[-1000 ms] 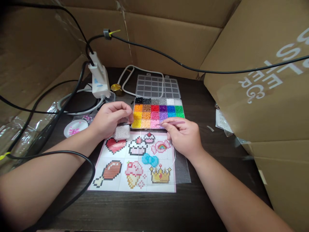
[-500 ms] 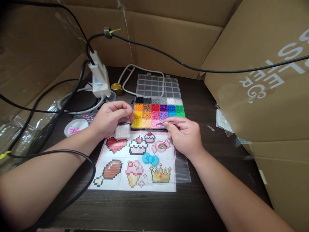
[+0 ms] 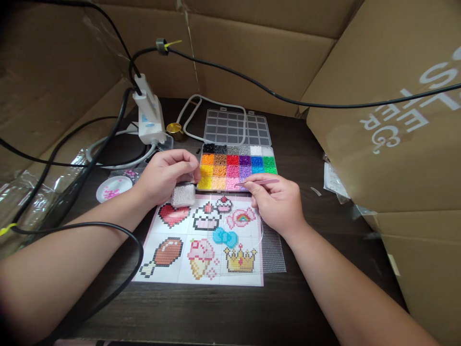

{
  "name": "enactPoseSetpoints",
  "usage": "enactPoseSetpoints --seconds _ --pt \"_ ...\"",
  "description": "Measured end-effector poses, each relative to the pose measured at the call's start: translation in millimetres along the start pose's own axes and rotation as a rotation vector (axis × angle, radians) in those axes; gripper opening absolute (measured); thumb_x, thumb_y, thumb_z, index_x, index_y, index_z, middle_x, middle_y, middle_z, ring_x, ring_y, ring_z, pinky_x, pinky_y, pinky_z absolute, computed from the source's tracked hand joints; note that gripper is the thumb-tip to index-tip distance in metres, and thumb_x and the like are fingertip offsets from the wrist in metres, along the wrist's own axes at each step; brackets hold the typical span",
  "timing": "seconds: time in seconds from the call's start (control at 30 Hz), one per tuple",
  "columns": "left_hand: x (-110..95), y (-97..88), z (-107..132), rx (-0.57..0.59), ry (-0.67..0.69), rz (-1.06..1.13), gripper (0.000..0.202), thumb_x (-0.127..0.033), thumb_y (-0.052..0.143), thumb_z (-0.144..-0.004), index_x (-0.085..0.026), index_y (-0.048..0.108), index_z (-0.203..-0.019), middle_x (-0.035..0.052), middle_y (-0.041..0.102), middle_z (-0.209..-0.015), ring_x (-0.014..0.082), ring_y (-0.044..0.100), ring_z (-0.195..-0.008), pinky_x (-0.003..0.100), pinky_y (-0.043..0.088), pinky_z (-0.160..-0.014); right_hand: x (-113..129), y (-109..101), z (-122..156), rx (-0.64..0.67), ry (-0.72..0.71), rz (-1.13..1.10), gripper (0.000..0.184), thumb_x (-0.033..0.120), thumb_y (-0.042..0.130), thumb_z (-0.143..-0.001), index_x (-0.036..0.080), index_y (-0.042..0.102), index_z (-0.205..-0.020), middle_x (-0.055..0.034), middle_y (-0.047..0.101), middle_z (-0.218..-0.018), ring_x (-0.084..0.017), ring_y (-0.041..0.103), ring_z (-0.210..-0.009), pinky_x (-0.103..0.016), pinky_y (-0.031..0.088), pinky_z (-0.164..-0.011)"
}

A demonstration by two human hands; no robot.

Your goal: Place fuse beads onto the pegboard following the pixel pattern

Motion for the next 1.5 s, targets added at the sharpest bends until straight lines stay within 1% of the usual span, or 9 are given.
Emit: enactPoseSetpoints --seconds 0.27,0.53,0.63,0.8,0.9,1.1,1.27,1.5 --pt "0.8 -0.8 0.2 -0.002 0.004 -0.002 0.008 -0.019 0.068 -0.072 -0.016 0.063 -0.067 0.0016 0.066 -0.06 0.01 0.06 -0.055 0.022 0.048 -0.055 -0.8 -0.4 -0.2 0.001 0.014 -0.003 0.015 0.026 0.071 -0.086 0.014 0.079 -0.081 -0.0011 0.064 -0.055 -0.009 0.058 -0.047 -0.02 0.048 -0.047" --pt "0.4 0.1 -0.1 -0.003 0.008 -0.001 0.008 -0.018 0.068 -0.072 -0.016 0.063 -0.067 0.0018 0.066 -0.06 0.0101 0.061 -0.055 0.022 0.048 -0.055 -1.7 -2.4 0.3 0.001 0.003 -0.076 0.014 0.026 0.072 -0.087 0.015 0.079 -0.083 -0.0024 0.064 -0.057 -0.01 0.057 -0.048 -0.022 0.048 -0.048" --pt "0.2 0.0 0.2 -0.002 0.011 -0.003 0.008 -0.018 0.068 -0.072 -0.016 0.063 -0.066 0.0019 0.066 -0.06 0.0099 0.061 -0.055 0.022 0.048 -0.054 -0.6 -3.7 2.2 0.049 -0.001 -0.103 0.013 0.026 0.071 -0.088 0.015 0.079 -0.085 -0.0013 0.062 -0.054 -0.01 0.056 -0.046 -0.023 0.047 -0.047" --pt "0.5 -0.4 0.1 -0.004 0.013 -0.001 0.006 -0.018 0.067 -0.072 -0.016 0.064 -0.066 0.0017 0.066 -0.06 0.0098 0.061 -0.055 0.022 0.049 -0.055 3.3 -0.5 8.1 0.247 -0.008 -0.174 0.012 0.023 0.071 -0.088 0.015 0.079 -0.085 -0.0016 0.063 -0.053 -0.01 0.055 -0.045 -0.023 0.046 -0.045" --pt "0.8 -0.3 -0.1 0.002 0.014 -0.001 0.007 -0.018 0.067 -0.072 -0.017 0.063 -0.066 0.0016 0.066 -0.06 0.0099 0.061 -0.055 0.022 0.049 -0.055 2.0 1.9 10.3 0.321 0.013 -0.225 0.011 0.022 0.071 -0.087 0.014 0.079 -0.086 -0.0007 0.061 -0.05 -0.009 0.054 -0.044 -0.022 0.046 -0.045" --pt "1.3 -0.2 -0.4 -0.002 0.007 -0.005 0.006 -0.018 0.067 -0.071 -0.017 0.064 -0.066 0.0016 0.066 -0.06 0.0098 0.061 -0.054 0.022 0.049 -0.055 -3.5 2.0 8.6 0.329 0.036 -0.197 0.012 0.023 0.072 -0.087 0.014 0.079 -0.087 -0.0003 0.06 -0.05 -0.009 0.054 -0.045 -0.022 0.046 -0.047" --pt "1.0 -0.3 -0.4 -0.002 0.013 -0.005 0.007 -0.018 0.067 -0.072 -0.017 0.063 -0.065 0.0014 0.066 -0.06 0.0099 0.061 -0.055 0.022 0.049 -0.055 -2.4 2.9 7.5 0.333 0.045 -0.165 0.013 0.023 0.072 -0.087 0.013 0.079 -0.085 -0.0004 0.06 -0.049 -0.009 0.053 -0.044 -0.021 0.045 -0.045" --pt "0.6 -0.3 0.1 -0.001 0.015 -0.01 0.006 -0.018 0.067 -0.072 -0.017 0.064 -0.067 0.0019 0.067 -0.061 0.01 0.061 -0.056 0.022 0.049 -0.055 -0.3 3.2 7.3 0.346 0.044 -0.193 0.011 0.022 0.072 -0.086 0.013 0.08 -0.085 0.0001 0.06 -0.049 -0.008 0.053 -0.044 -0.02 0.045 -0.044"
Point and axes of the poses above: each hand's wrist, its own z-axis away from the middle knuckle, its own y-axis out of the palm, x = y × z, the point moved 5 cm from there along -z, towards the middle knuckle
